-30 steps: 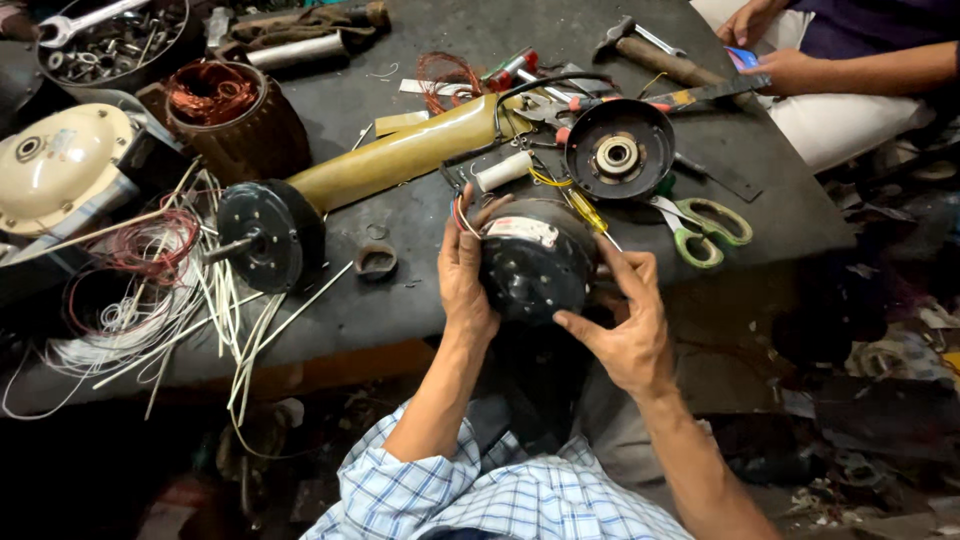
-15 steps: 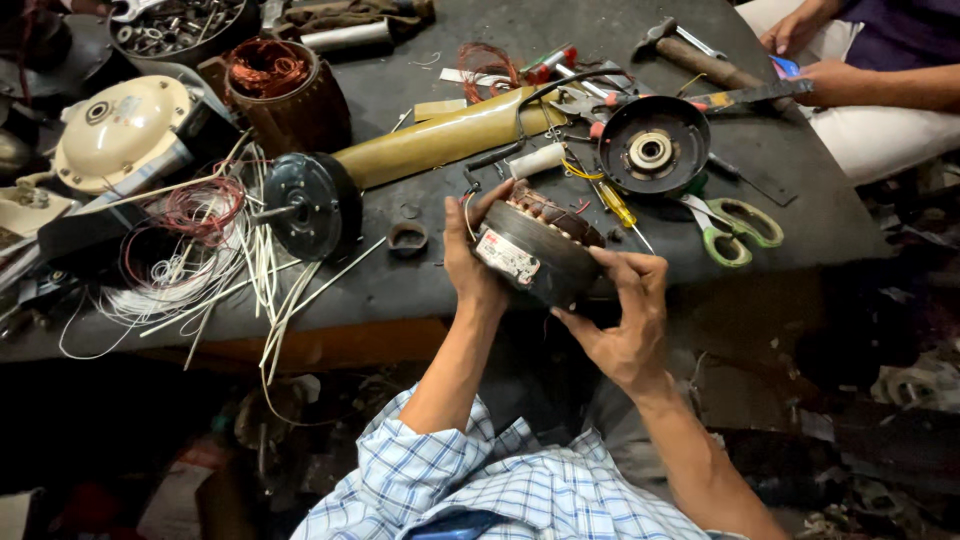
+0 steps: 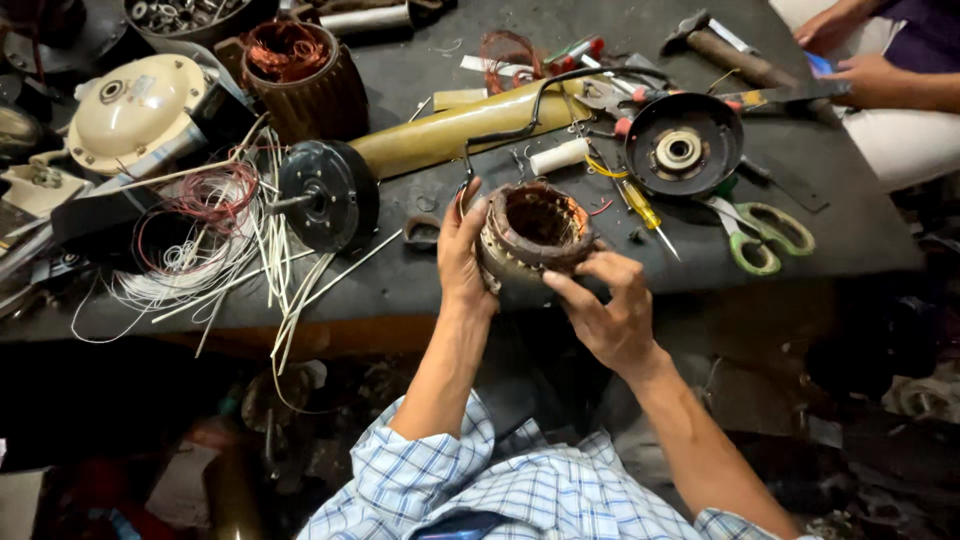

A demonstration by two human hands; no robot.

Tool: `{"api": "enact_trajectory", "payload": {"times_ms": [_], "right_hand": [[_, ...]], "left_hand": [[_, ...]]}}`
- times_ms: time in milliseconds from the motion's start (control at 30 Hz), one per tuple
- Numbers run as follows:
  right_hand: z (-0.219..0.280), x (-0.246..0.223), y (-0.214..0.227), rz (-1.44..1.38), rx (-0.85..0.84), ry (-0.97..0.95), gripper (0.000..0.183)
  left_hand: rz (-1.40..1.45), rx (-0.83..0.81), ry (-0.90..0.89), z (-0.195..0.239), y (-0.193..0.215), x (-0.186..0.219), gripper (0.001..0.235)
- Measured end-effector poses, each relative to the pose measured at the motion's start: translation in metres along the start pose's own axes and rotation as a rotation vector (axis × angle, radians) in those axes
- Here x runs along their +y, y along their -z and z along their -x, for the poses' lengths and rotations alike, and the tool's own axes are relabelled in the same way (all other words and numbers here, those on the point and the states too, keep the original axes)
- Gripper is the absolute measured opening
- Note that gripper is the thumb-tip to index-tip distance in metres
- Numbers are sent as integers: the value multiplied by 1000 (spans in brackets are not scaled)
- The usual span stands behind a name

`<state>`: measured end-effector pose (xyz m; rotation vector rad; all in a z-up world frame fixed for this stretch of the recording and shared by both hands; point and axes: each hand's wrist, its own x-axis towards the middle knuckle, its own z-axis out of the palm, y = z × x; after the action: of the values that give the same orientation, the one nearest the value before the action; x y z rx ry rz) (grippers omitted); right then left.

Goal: The person assembles an electric motor by inserting the rotor into the stator, aligning the end caps, and securing the components. They apply lubricant to the bearings and wipe the exterior with a cloth. The workspace contains various tools and motor parts.

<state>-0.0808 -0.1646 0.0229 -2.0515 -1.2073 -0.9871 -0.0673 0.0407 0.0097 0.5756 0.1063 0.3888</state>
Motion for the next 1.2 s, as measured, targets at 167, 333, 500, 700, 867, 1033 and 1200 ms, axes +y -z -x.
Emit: {"api": "enact_trajectory", "payload": {"times_ms": [167,333,500,700,867,1033,1200], "right_hand": [[7,-4,-5,-220,94,-145,83],[-9,3,5,-244,-34,-386,131],[-30,12,7,-539,-318,-471,141],[-32,9,-11,-516,-161,-312,135],[-16,2,-16,-442,-86,-274,123],[-11,2,-20,-371,-59,-245,126],[-6,-5,-20,-364,-26,-247,126]], "left_hand": [[-20,-222,-12,-1,5,8,63],[-97,-330,-6,3,3,15,79],[-255,-377,-64,4,1,18,92],[-202,-361,-82,3,5,20,90],[-140,-382,-5,-1,7,20,87],[-149,-393,-3,-2,9,20,85],[-41,-352,18,1,6,19,80]]}}
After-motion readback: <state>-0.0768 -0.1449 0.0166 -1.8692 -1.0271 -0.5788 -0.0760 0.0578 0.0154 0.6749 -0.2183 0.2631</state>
